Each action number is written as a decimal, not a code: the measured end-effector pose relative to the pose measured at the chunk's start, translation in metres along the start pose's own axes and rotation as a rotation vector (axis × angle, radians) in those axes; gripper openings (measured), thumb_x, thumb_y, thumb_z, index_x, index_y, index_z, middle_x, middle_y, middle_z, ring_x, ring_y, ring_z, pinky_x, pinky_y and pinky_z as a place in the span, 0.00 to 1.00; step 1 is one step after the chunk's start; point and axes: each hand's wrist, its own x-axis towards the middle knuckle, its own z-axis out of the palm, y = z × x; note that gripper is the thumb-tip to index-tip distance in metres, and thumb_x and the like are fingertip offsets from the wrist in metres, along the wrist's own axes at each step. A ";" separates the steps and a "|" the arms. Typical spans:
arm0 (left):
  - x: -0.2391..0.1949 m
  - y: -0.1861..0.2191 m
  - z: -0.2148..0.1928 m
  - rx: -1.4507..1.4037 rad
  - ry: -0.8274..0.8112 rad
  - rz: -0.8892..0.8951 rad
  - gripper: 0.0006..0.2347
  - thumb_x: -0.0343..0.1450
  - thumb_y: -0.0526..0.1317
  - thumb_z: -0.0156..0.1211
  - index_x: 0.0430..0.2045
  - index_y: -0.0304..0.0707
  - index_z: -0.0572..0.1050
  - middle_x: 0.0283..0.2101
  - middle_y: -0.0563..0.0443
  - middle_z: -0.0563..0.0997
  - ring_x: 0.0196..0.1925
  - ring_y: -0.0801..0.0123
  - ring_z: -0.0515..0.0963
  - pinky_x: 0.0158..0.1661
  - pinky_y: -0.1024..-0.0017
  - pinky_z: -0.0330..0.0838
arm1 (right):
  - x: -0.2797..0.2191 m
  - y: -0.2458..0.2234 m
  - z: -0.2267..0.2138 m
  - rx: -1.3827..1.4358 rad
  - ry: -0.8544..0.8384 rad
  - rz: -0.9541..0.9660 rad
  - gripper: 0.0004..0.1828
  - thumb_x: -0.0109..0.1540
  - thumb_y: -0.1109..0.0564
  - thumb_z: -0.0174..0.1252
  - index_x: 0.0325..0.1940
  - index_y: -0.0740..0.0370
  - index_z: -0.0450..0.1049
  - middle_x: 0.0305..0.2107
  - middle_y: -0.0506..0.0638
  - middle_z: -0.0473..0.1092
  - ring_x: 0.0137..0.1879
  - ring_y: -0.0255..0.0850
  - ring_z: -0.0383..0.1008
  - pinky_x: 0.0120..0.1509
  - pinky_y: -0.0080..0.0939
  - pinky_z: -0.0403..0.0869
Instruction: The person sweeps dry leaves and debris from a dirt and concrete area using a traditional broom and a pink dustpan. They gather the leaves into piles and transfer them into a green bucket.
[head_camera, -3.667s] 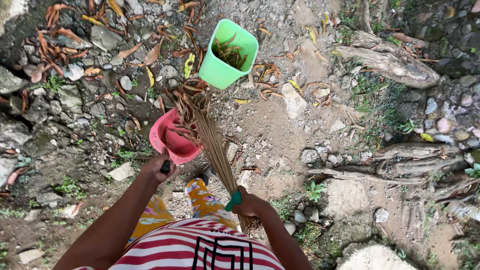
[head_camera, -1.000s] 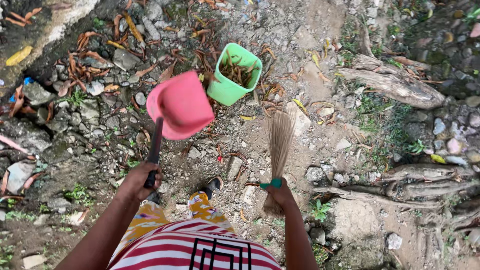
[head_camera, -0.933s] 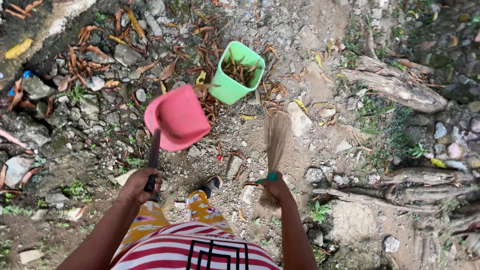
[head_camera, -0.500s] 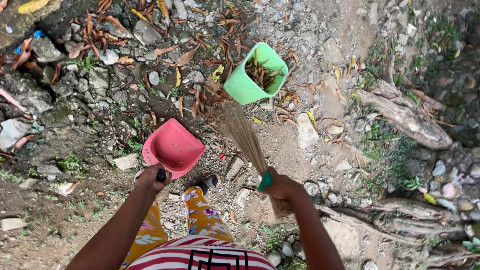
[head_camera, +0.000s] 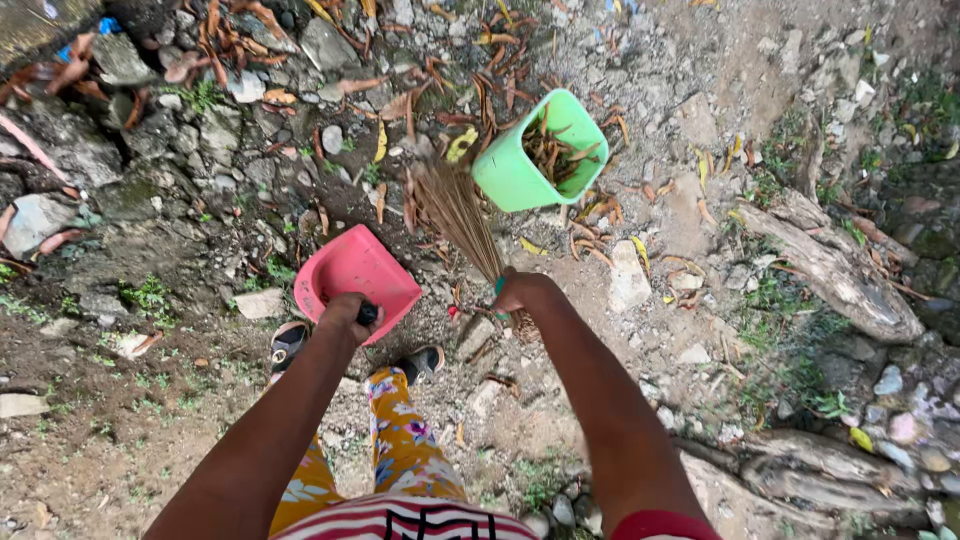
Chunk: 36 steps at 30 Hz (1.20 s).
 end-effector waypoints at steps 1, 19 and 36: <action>0.000 -0.001 0.001 0.002 0.001 -0.007 0.07 0.71 0.28 0.52 0.39 0.33 0.62 0.40 0.41 0.68 0.33 0.59 0.74 0.30 0.64 0.82 | -0.010 0.008 0.007 0.057 -0.069 0.009 0.56 0.57 0.52 0.68 0.80 0.55 0.40 0.57 0.67 0.71 0.54 0.55 0.76 0.57 0.57 0.75; -0.027 -0.007 0.039 -0.003 0.215 0.008 0.37 0.72 0.28 0.52 0.58 0.55 0.25 0.49 0.32 0.70 0.32 0.58 0.78 0.30 0.60 0.83 | -0.058 0.053 0.143 0.561 -0.168 -0.192 0.49 0.59 0.41 0.70 0.77 0.46 0.50 0.47 0.57 0.76 0.40 0.42 0.75 0.52 0.51 0.75; 0.008 -0.012 0.029 0.128 -0.025 -0.022 0.06 0.75 0.32 0.45 0.42 0.31 0.60 0.30 0.40 0.70 0.21 0.60 0.74 0.19 0.65 0.73 | -0.064 0.022 0.060 0.307 -0.008 -0.078 0.53 0.56 0.43 0.68 0.78 0.50 0.45 0.45 0.59 0.78 0.49 0.54 0.79 0.58 0.58 0.76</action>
